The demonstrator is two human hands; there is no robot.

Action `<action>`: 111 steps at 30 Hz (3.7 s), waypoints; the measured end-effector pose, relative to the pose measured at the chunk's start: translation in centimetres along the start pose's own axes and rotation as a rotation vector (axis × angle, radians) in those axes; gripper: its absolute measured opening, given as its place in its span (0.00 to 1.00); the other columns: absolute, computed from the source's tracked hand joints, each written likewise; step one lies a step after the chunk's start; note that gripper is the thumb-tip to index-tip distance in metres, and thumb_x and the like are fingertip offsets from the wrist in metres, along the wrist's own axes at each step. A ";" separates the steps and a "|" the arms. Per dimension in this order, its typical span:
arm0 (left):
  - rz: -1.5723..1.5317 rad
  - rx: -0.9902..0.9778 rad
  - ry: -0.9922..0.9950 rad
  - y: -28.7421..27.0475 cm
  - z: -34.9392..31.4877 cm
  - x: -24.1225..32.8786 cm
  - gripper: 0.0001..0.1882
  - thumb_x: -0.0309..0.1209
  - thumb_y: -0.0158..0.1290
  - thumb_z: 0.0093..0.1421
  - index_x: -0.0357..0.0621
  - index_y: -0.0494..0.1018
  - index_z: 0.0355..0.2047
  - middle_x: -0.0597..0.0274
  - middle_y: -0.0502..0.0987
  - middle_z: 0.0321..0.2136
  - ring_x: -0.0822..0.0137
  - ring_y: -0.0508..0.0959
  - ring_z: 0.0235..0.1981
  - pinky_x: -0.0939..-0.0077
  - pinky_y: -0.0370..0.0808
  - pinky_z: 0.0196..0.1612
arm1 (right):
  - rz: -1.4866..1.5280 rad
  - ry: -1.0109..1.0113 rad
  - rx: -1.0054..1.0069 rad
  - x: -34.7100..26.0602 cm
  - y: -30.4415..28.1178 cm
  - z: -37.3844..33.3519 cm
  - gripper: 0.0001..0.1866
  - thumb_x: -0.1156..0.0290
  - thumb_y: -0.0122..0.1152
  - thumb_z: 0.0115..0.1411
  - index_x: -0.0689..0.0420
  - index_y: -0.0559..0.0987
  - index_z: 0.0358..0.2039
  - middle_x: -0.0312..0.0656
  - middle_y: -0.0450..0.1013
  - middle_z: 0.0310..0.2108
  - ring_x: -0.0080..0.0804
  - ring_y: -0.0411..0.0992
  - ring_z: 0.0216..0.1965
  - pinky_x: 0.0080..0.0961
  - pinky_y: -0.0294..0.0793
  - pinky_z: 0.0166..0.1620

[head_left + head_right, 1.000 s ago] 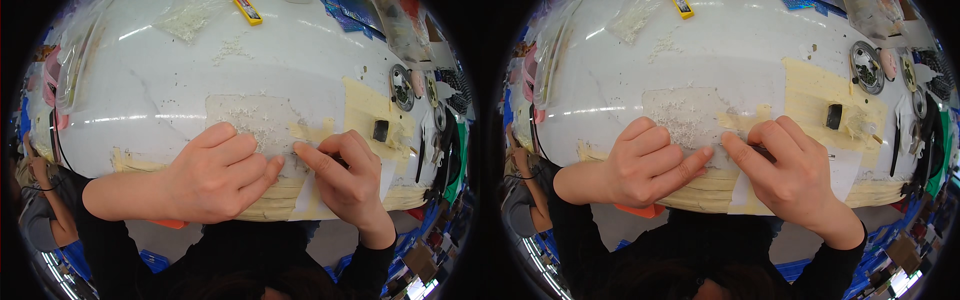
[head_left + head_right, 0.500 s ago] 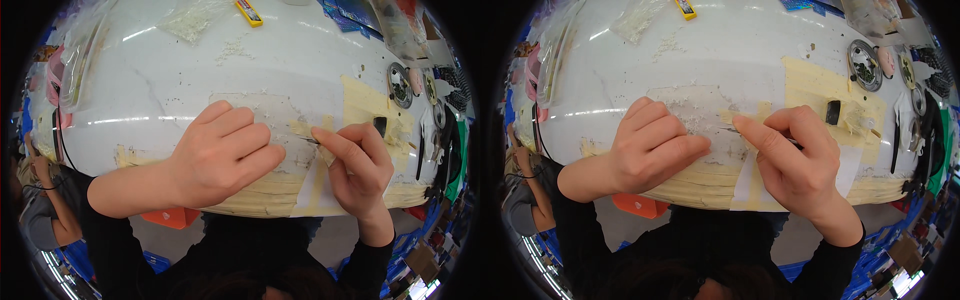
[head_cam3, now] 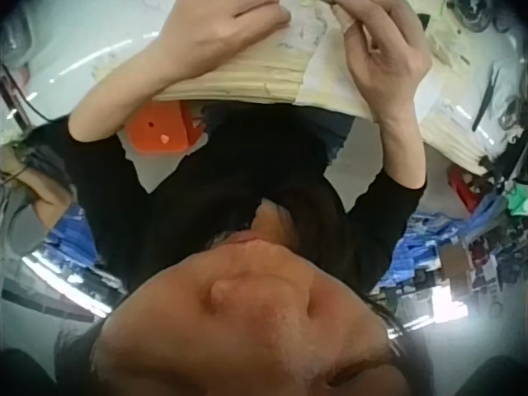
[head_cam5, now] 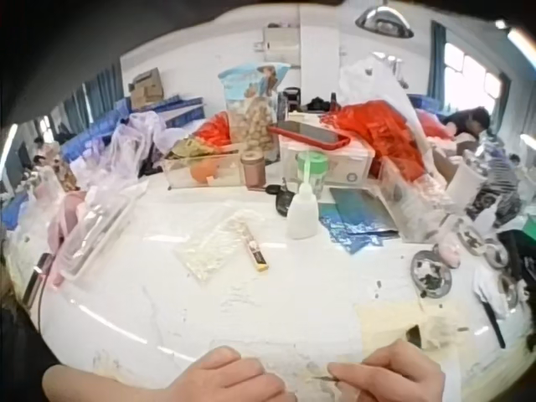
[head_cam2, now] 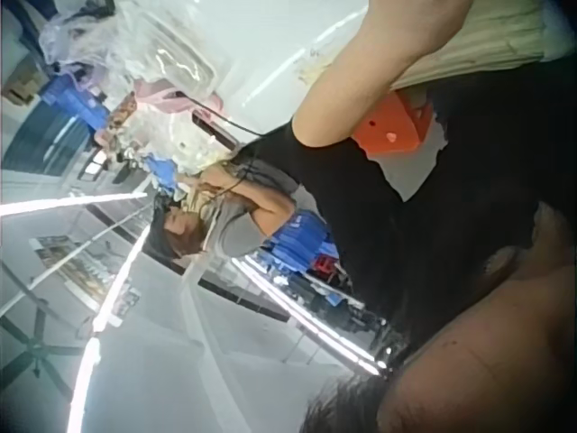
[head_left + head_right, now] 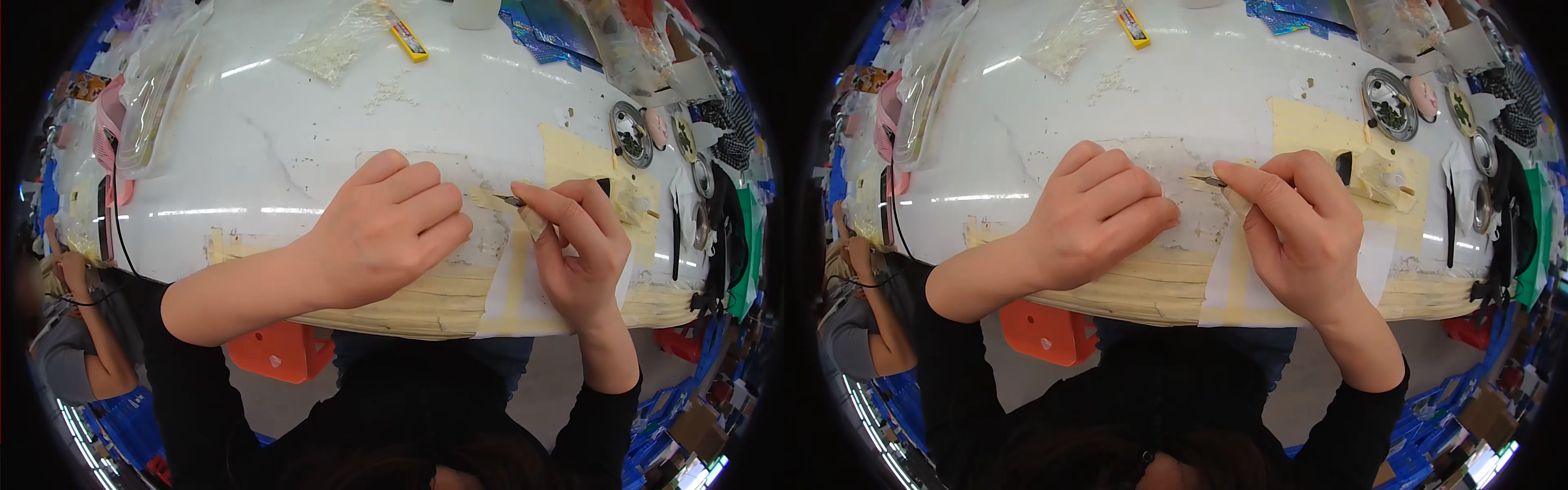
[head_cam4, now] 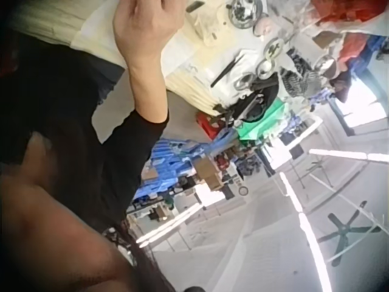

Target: Assembling small components using tweezers and an assembly tool on a factory workbench.

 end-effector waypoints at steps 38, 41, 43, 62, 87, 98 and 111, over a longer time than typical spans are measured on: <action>-1.730 0.163 -0.773 -0.3 -1.3 -3.8 0.09 0.34 0.51 0.67 0.41 0.73 0.37 0.70 0.72 0.29 0.77 0.67 0.30 0.80 0.66 0.36 | 0.205 -0.200 -0.008 -4.0 2.0 6.1 0.18 0.88 0.58 0.40 0.60 0.82 0.34 0.40 0.74 0.26 0.29 0.74 0.27 0.21 0.74 0.28; -1.625 0.183 -0.769 -0.6 -1.3 -3.8 0.08 0.32 0.52 0.66 0.41 0.74 0.38 0.68 0.74 0.30 0.77 0.68 0.29 0.81 0.66 0.34 | 0.213 -0.202 -0.002 -3.8 2.0 5.9 0.18 0.88 0.58 0.41 0.61 0.82 0.34 0.41 0.75 0.28 0.29 0.74 0.28 0.20 0.75 0.29; -1.628 0.174 -0.779 -0.7 -1.3 -3.7 0.07 0.31 0.53 0.66 0.41 0.74 0.39 0.66 0.75 0.31 0.77 0.69 0.29 0.82 0.67 0.33 | 0.226 -0.187 -0.012 -3.7 2.0 5.9 0.17 0.88 0.58 0.41 0.61 0.82 0.34 0.41 0.76 0.28 0.29 0.75 0.28 0.20 0.75 0.29; -0.673 0.370 -0.241 -3.2 -1.1 -3.3 0.08 0.15 0.55 0.58 0.34 0.76 0.38 0.59 0.76 0.33 0.72 0.74 0.33 0.79 0.70 0.37 | -0.043 -0.122 -0.133 -3.0 2.2 5.5 0.16 0.64 0.70 0.49 0.56 0.71 0.29 0.38 0.71 0.24 0.33 0.70 0.22 0.26 0.66 0.22; -0.426 0.479 -0.064 -3.0 -0.8 -2.4 0.09 0.16 0.58 0.55 0.38 0.75 0.35 0.60 0.76 0.30 0.66 0.75 0.31 0.76 0.72 0.33 | -0.054 -0.150 -0.146 -3.4 3.2 4.7 0.12 0.69 0.65 0.52 0.54 0.69 0.27 0.36 0.66 0.20 0.36 0.68 0.18 0.31 0.65 0.19; -0.389 0.501 -0.038 -3.2 -0.8 -2.4 0.10 0.16 0.60 0.53 0.38 0.75 0.35 0.60 0.76 0.30 0.64 0.76 0.31 0.74 0.72 0.31 | -0.021 -0.133 -0.166 -3.4 3.3 4.7 0.10 0.71 0.64 0.53 0.55 0.69 0.26 0.37 0.66 0.18 0.36 0.68 0.17 0.30 0.66 0.19; -0.305 0.503 0.033 -3.5 -0.7 -2.2 0.10 0.17 0.61 0.52 0.38 0.75 0.35 0.59 0.75 0.30 0.65 0.75 0.29 0.76 0.72 0.30 | 0.015 -0.151 -0.180 -3.3 3.2 4.6 0.08 0.71 0.63 0.51 0.54 0.72 0.27 0.36 0.66 0.18 0.33 0.67 0.16 0.29 0.65 0.18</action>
Point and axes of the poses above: each hand's wrist, its own z-axis towards the middle knuckle, its own y-axis out of the palm, x = y × z, the point moved 4 cm from there along z, towards the middle knuckle
